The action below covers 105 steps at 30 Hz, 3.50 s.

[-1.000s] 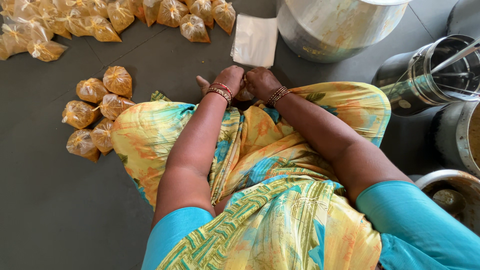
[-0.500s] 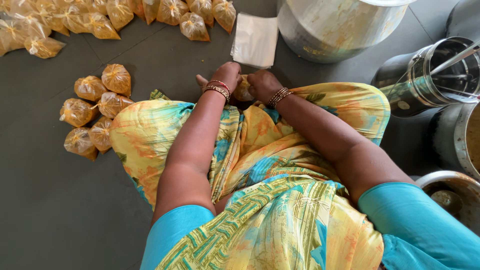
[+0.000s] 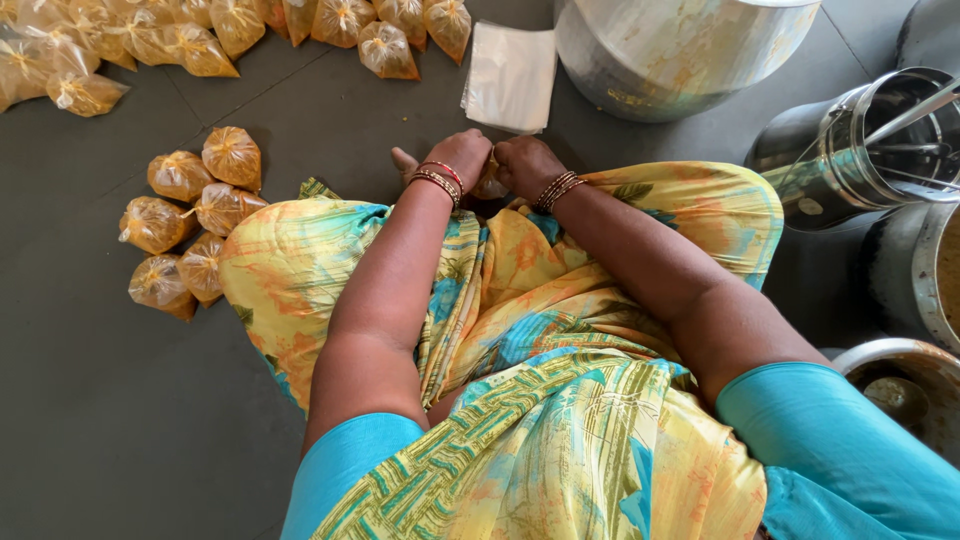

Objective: The person scoops a brown paste from a large metal pot into small plastic bags using a ladle, then ties each bag and places it on the floor. The process is repeated continuously.

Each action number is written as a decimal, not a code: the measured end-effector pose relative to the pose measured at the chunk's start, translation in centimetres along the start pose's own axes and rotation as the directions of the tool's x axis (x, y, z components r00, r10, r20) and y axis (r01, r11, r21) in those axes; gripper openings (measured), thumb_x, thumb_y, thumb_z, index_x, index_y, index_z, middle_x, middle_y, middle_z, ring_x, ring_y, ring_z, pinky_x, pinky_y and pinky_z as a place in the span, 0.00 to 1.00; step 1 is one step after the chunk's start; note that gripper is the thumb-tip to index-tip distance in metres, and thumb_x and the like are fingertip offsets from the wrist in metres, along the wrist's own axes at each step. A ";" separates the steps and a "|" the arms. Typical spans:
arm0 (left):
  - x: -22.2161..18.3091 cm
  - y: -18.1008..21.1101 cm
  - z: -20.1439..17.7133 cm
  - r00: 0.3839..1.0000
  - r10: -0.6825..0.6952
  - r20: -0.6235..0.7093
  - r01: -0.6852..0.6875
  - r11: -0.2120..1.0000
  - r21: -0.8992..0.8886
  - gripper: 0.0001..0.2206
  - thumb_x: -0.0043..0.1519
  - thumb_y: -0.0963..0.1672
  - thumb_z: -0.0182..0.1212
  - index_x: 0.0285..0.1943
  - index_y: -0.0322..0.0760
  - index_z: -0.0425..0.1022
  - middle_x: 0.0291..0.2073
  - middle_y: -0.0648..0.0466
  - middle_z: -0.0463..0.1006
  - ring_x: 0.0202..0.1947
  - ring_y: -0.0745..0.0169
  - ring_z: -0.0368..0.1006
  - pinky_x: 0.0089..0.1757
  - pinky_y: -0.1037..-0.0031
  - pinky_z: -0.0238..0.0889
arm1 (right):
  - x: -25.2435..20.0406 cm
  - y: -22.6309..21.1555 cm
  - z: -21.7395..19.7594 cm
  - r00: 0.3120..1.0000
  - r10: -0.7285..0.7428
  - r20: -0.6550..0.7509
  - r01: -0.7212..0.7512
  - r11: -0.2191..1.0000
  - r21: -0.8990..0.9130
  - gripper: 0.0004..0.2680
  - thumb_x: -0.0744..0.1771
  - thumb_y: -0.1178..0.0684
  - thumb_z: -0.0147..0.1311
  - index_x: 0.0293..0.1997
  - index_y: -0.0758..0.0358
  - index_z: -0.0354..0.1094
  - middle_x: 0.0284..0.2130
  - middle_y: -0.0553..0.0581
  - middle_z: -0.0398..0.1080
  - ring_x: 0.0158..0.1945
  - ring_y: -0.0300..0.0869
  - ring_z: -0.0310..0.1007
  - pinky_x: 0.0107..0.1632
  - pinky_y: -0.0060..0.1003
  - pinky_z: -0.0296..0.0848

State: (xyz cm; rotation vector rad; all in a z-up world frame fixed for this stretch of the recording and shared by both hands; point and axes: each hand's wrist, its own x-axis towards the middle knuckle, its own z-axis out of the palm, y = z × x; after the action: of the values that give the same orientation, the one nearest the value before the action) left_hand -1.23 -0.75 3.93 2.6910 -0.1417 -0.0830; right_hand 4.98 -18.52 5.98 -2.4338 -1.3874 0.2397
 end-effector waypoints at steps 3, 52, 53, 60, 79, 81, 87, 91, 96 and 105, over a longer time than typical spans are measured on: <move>0.2 -0.3 1.0 0.998 0.050 -0.042 -0.044 0.990 0.131 0.06 0.64 0.40 0.54 0.45 0.37 0.77 0.47 0.44 0.77 0.47 0.45 0.78 0.45 0.60 0.73 | 0.2 -0.2 -0.1 1.000 -0.007 -0.018 0.007 1.000 0.015 0.05 0.63 0.56 0.57 0.36 0.65 0.69 0.32 0.63 0.74 0.42 0.58 0.74 0.47 0.51 0.73; -0.1 -0.2 -1.0 0.968 0.017 -0.250 -0.068 0.978 -0.198 0.05 0.55 0.42 0.67 0.35 0.35 0.78 0.43 0.43 0.78 0.46 0.39 0.74 0.47 0.57 0.69 | 0.1 -1.6 -0.8 0.987 -0.137 -0.085 0.114 0.966 -0.230 0.07 0.63 0.54 0.56 0.38 0.65 0.68 0.38 0.60 0.72 0.49 0.53 0.69 0.55 0.47 0.70; -0.2 0.1 -1.6 0.964 0.038 -0.264 -0.082 0.984 -0.159 0.04 0.56 0.42 0.66 0.35 0.35 0.78 0.43 0.44 0.78 0.47 0.40 0.75 0.48 0.57 0.70 | 0.1 -1.5 -1.0 0.987 -0.129 -0.097 0.106 0.972 -0.209 0.06 0.63 0.54 0.56 0.37 0.65 0.68 0.38 0.60 0.72 0.49 0.53 0.69 0.55 0.46 0.71; -0.8 1.1 -3.1 0.984 -0.034 -0.173 0.022 0.997 -0.073 0.06 0.54 0.41 0.66 0.38 0.33 0.79 0.42 0.41 0.78 0.45 0.38 0.76 0.46 0.57 0.71 | 0.5 -0.8 -0.2 0.970 -0.183 -0.157 0.150 0.968 -0.203 0.08 0.61 0.55 0.59 0.38 0.66 0.68 0.38 0.61 0.72 0.48 0.55 0.68 0.52 0.47 0.71; 0.8 -0.9 0.8 0.991 -0.038 -0.127 0.039 0.999 0.001 0.04 0.58 0.41 0.63 0.38 0.37 0.81 0.46 0.45 0.79 0.47 0.42 0.77 0.46 0.57 0.72 | 1.0 1.0 2.2 0.994 -0.104 -0.028 0.098 0.982 -0.161 0.08 0.63 0.54 0.56 0.43 0.64 0.68 0.42 0.61 0.70 0.53 0.55 0.66 0.59 0.48 0.66; 1.0 -0.7 0.5 0.993 -0.047 -0.112 0.046 0.999 -0.010 0.05 0.58 0.42 0.63 0.38 0.37 0.81 0.46 0.45 0.79 0.47 0.42 0.76 0.46 0.57 0.72 | 1.1 1.4 2.1 0.998 -0.051 -0.031 0.047 0.993 -0.106 0.08 0.64 0.53 0.57 0.43 0.64 0.68 0.43 0.61 0.70 0.54 0.54 0.66 0.60 0.46 0.67; 0.4 -0.4 0.2 0.989 -0.088 -0.119 0.089 0.996 0.002 0.05 0.60 0.42 0.61 0.39 0.38 0.82 0.45 0.45 0.78 0.47 0.42 0.77 0.45 0.57 0.73 | 1.3 0.8 2.3 0.981 -0.167 -0.100 0.149 0.974 -0.169 0.09 0.61 0.55 0.58 0.42 0.63 0.69 0.40 0.61 0.72 0.53 0.56 0.67 0.59 0.50 0.66; 0.5 0.0 0.6 0.989 -0.060 -0.133 0.055 0.998 -0.038 0.05 0.59 0.42 0.61 0.39 0.39 0.82 0.44 0.44 0.78 0.46 0.41 0.76 0.45 0.56 0.72 | 1.2 1.2 1.4 0.996 -0.044 -0.077 0.034 0.992 -0.119 0.07 0.63 0.56 0.58 0.41 0.64 0.68 0.42 0.61 0.72 0.53 0.55 0.68 0.59 0.48 0.69; 0.4 -0.5 1.1 0.977 -0.115 -0.179 0.113 0.993 -0.022 0.04 0.60 0.41 0.61 0.38 0.38 0.81 0.44 0.45 0.79 0.47 0.42 0.77 0.45 0.57 0.73 | 1.1 0.4 1.4 0.983 -0.137 -0.121 0.123 0.986 -0.114 0.07 0.63 0.57 0.58 0.42 0.63 0.68 0.41 0.61 0.71 0.53 0.54 0.68 0.60 0.48 0.68; -0.3 0.2 -1.2 0.972 -0.197 -0.129 0.177 0.972 -0.154 0.05 0.60 0.41 0.60 0.41 0.37 0.79 0.47 0.44 0.77 0.50 0.40 0.74 0.49 0.55 0.68 | 1.5 1.3 1.0 0.994 -0.028 -0.107 0.021 0.998 -0.065 0.05 0.63 0.57 0.55 0.38 0.64 0.65 0.38 0.62 0.72 0.49 0.56 0.68 0.55 0.50 0.70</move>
State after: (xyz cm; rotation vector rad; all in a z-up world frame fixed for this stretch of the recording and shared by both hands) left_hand -1.43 -0.41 5.15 2.5508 0.1582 0.0425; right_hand 6.52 -17.61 4.61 -2.4399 -1.3965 0.0576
